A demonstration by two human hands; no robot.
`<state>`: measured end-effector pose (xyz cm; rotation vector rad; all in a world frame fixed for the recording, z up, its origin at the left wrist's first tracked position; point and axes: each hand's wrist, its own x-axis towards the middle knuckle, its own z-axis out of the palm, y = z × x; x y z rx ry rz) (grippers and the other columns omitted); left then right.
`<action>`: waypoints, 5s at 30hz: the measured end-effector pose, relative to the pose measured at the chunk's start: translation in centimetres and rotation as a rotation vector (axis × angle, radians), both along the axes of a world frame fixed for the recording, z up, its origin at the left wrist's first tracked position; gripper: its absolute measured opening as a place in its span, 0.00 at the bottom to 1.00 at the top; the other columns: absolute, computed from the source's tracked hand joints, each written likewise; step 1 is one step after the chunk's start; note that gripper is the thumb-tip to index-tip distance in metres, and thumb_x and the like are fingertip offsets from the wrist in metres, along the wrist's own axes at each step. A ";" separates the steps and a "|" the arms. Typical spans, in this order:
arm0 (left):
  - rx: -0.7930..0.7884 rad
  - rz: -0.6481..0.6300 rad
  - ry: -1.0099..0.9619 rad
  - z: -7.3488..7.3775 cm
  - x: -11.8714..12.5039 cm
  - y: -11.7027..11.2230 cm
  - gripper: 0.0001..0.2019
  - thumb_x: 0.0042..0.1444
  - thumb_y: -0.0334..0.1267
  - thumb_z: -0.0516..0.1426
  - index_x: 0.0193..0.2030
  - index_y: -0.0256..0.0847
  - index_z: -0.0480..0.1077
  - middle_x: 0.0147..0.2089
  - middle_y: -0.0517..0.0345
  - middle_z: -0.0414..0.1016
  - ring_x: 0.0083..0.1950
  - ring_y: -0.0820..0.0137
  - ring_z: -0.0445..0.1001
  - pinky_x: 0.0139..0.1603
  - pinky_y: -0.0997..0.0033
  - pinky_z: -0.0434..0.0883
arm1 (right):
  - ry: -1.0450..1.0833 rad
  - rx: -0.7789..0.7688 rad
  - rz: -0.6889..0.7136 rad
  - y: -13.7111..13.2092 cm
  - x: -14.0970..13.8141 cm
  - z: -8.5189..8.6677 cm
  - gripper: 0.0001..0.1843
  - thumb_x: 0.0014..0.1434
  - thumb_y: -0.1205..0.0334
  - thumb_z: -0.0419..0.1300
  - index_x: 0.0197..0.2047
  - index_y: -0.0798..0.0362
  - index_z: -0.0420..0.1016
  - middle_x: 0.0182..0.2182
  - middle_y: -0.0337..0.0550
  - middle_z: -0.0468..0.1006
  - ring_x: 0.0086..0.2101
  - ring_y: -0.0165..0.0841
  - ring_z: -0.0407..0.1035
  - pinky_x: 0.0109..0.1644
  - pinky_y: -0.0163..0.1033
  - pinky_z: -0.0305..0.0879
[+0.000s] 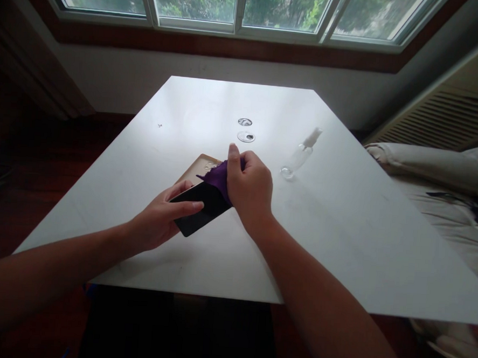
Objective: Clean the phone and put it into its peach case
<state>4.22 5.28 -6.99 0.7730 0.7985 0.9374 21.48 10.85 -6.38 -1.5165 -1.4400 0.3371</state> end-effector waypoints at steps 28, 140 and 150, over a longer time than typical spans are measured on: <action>0.042 0.280 0.254 -1.1 -1.1 2.7 0.24 0.43 0.51 0.74 0.32 0.36 0.71 0.30 0.57 0.75 0.29 0.74 0.72 0.30 0.75 0.69 | -0.289 0.073 0.296 -0.9 0.7 -0.2 0.18 0.70 0.51 0.56 0.51 0.53 0.80 0.50 0.52 0.80 0.51 0.46 0.73 0.59 0.52 0.66; -0.250 0.049 -0.452 0.9 -2.2 2.0 0.46 0.63 0.74 0.40 0.68 0.36 0.69 0.59 0.41 0.76 0.66 0.51 0.71 0.70 0.52 0.65 | -0.639 0.153 0.930 -3.6 -3.7 -2.5 0.41 0.75 0.47 0.44 0.79 0.61 0.34 0.76 0.55 0.35 0.75 0.42 0.27 0.78 0.58 0.32; -0.214 0.044 -0.403 1.1 -2.9 2.7 0.49 0.60 0.78 0.40 0.62 0.34 0.73 0.49 0.40 0.80 0.58 0.48 0.77 0.59 0.48 0.74 | -0.667 0.206 0.995 -1.4 -0.9 -1.6 0.40 0.74 0.44 0.49 0.79 0.50 0.39 0.76 0.47 0.43 0.74 0.42 0.39 0.78 0.58 0.34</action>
